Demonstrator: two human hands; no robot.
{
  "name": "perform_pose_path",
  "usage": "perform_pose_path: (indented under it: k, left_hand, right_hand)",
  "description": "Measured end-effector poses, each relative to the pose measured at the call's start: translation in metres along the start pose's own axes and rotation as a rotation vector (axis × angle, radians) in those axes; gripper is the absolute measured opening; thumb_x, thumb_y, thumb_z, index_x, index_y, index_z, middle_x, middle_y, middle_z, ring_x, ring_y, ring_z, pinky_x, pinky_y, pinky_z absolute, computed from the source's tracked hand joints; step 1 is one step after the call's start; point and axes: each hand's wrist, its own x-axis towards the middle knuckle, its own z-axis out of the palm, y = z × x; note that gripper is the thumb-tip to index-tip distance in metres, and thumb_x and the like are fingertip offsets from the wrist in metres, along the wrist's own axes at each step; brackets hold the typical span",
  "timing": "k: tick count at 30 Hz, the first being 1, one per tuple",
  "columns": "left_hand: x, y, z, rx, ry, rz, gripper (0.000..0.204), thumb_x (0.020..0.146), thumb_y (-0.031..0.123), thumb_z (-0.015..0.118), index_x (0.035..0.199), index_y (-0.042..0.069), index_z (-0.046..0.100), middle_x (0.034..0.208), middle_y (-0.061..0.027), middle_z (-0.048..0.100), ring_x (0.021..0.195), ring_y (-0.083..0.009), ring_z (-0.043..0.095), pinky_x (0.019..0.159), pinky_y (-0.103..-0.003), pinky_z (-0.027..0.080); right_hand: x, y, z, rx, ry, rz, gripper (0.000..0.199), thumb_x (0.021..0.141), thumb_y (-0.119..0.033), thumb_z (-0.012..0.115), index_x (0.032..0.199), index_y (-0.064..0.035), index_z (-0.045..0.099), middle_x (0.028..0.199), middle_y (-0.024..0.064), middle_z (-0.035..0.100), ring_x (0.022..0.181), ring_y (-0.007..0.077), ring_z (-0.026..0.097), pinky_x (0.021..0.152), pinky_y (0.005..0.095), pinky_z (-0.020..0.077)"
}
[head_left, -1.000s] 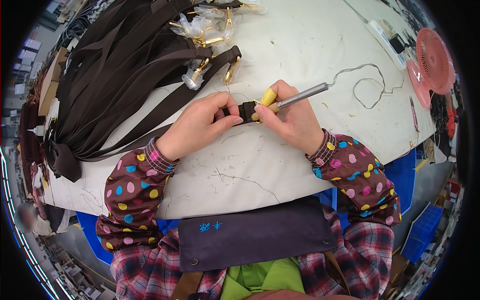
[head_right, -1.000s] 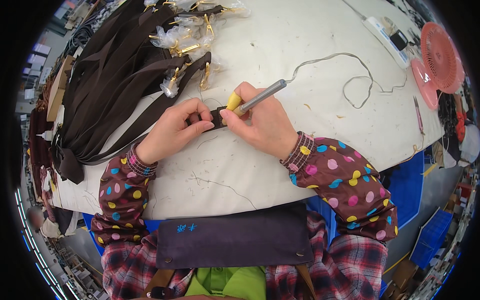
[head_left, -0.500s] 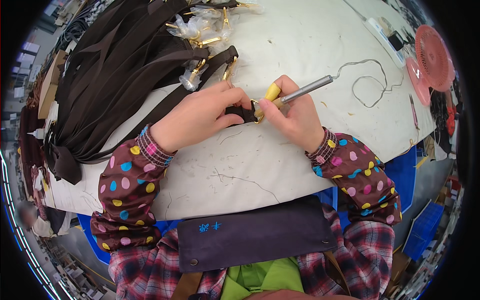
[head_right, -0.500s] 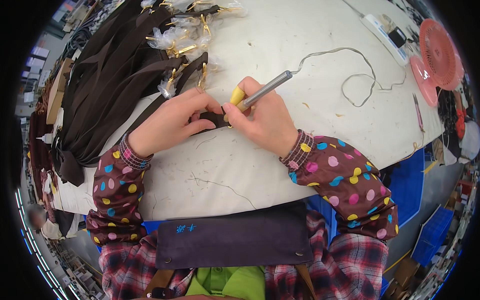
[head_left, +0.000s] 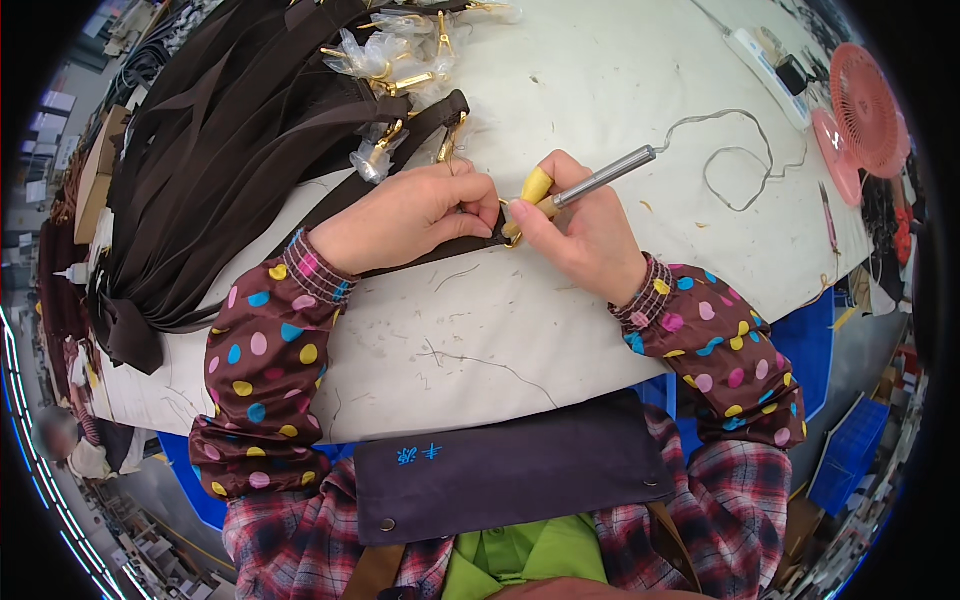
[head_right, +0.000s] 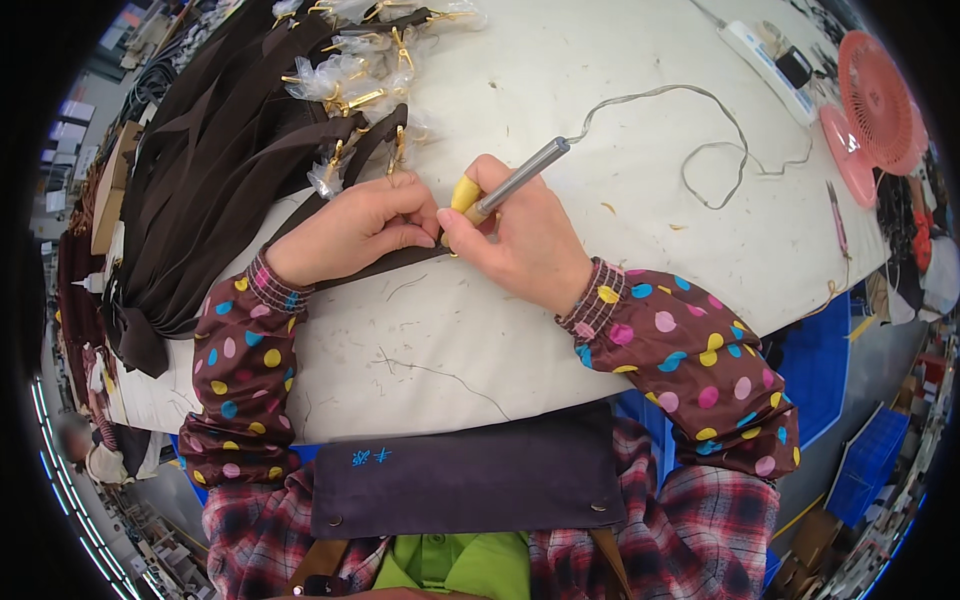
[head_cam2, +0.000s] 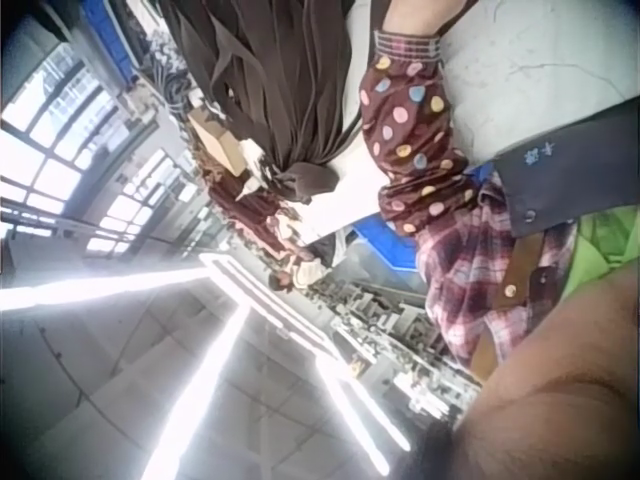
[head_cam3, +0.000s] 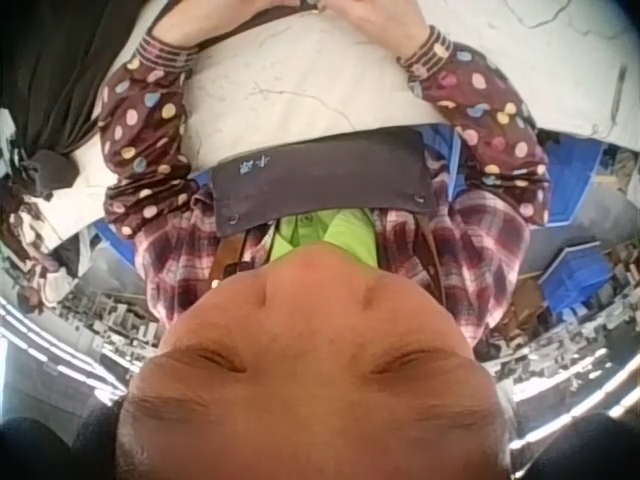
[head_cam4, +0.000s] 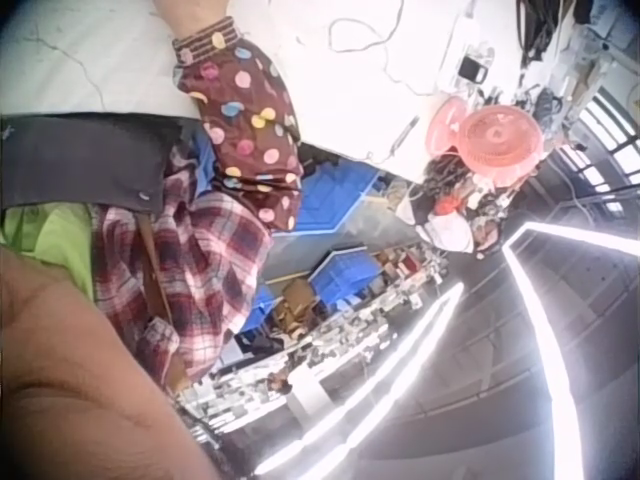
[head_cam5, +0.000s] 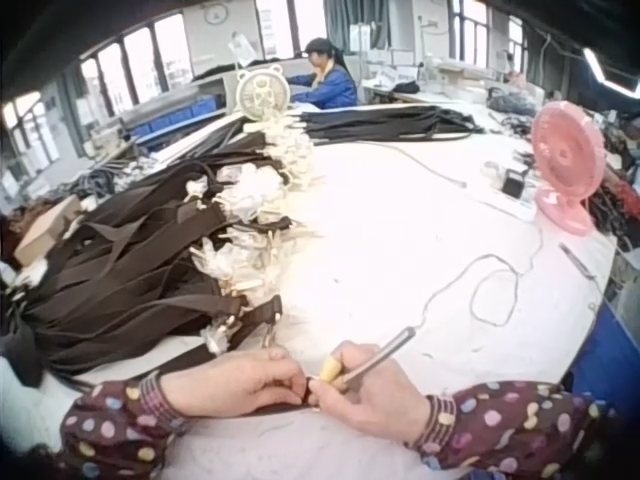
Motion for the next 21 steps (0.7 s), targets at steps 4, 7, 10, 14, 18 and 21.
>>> perform_pose_path:
  k: [4, 7, 10, 14, 18, 21]
  left_hand:
    - [0.0003, -0.0023, 0.0026, 0.024, 0.033, 0.010, 0.007, 0.085, 0.007, 0.062, 0.088, 0.004, 0.056, 0.085, -0.0074, 0.056, 0.081, -0.0229, 0.056, 0.072, -0.032, 0.046]
    - [0.0000, 0.0003, 0.0022, 0.020, 0.040, -0.010, 0.008, 0.085, 0.009, 0.062, 0.088, 0.004, 0.056, 0.086, -0.0072, 0.057, 0.083, -0.0232, 0.057, 0.073, -0.032, 0.047]
    - [-0.0003, 0.0041, 0.0016, 0.030, 0.020, -0.044, 0.010, 0.087, 0.003, 0.061, 0.088, 0.001, 0.051, 0.088, -0.0067, 0.055, 0.083, -0.0188, 0.056, 0.075, -0.028, 0.047]
    - [-0.0001, 0.0040, 0.0016, 0.049, 0.022, -0.028, 0.009, 0.087, 0.003, 0.061, 0.089, 0.002, 0.052, 0.088, -0.0066, 0.055, 0.082, -0.0184, 0.056, 0.074, -0.029, 0.047]
    - [-0.0006, 0.0024, 0.0026, 0.043, 0.046, -0.031, 0.009, 0.088, 0.004, 0.060, 0.090, 0.002, 0.052, 0.086, -0.0060, 0.055, 0.078, -0.0167, 0.054, 0.072, -0.027, 0.046]
    - [-0.0033, 0.0010, 0.0040, -0.022, 0.086, -0.122, 0.007, 0.091, 0.006, 0.057, 0.092, 0.003, 0.051, 0.084, -0.0033, 0.054, 0.074, -0.0127, 0.053, 0.067, -0.025, 0.045]
  right_hand:
    - [0.0005, 0.0011, 0.0007, 0.010, 0.012, -0.020, 0.021, 0.082, -0.012, 0.066, 0.082, -0.0014, 0.048, 0.066, 0.0064, 0.055, 0.057, 0.0132, 0.052, 0.051, 0.0260, 0.0432]
    - [0.0008, 0.0024, 0.0008, -0.013, 0.014, -0.031, 0.021, 0.081, -0.012, 0.066, 0.081, -0.0012, 0.048, 0.065, 0.0070, 0.054, 0.056, 0.0143, 0.052, 0.050, 0.0267, 0.0428]
    - [0.0013, 0.0040, 0.0008, -0.022, 0.007, -0.030, 0.022, 0.081, -0.012, 0.066, 0.081, -0.0011, 0.047, 0.065, 0.0074, 0.054, 0.056, 0.0153, 0.052, 0.050, 0.0276, 0.0424]
    - [0.0011, 0.0044, 0.0009, -0.010, 0.010, -0.021, 0.022, 0.081, -0.012, 0.066, 0.081, -0.0011, 0.047, 0.065, 0.0075, 0.054, 0.055, 0.0157, 0.051, 0.050, 0.0283, 0.0421]
    - [0.0007, 0.0038, 0.0012, -0.012, 0.014, -0.029, 0.022, 0.082, -0.012, 0.066, 0.082, -0.0012, 0.047, 0.065, 0.0073, 0.055, 0.055, 0.0153, 0.052, 0.050, 0.0281, 0.0424]
    - [0.0003, 0.0043, 0.0035, 0.057, 0.038, -0.025, 0.022, 0.084, -0.014, 0.066, 0.084, -0.0017, 0.047, 0.066, 0.0064, 0.056, 0.054, 0.0131, 0.051, 0.050, 0.0269, 0.0419]
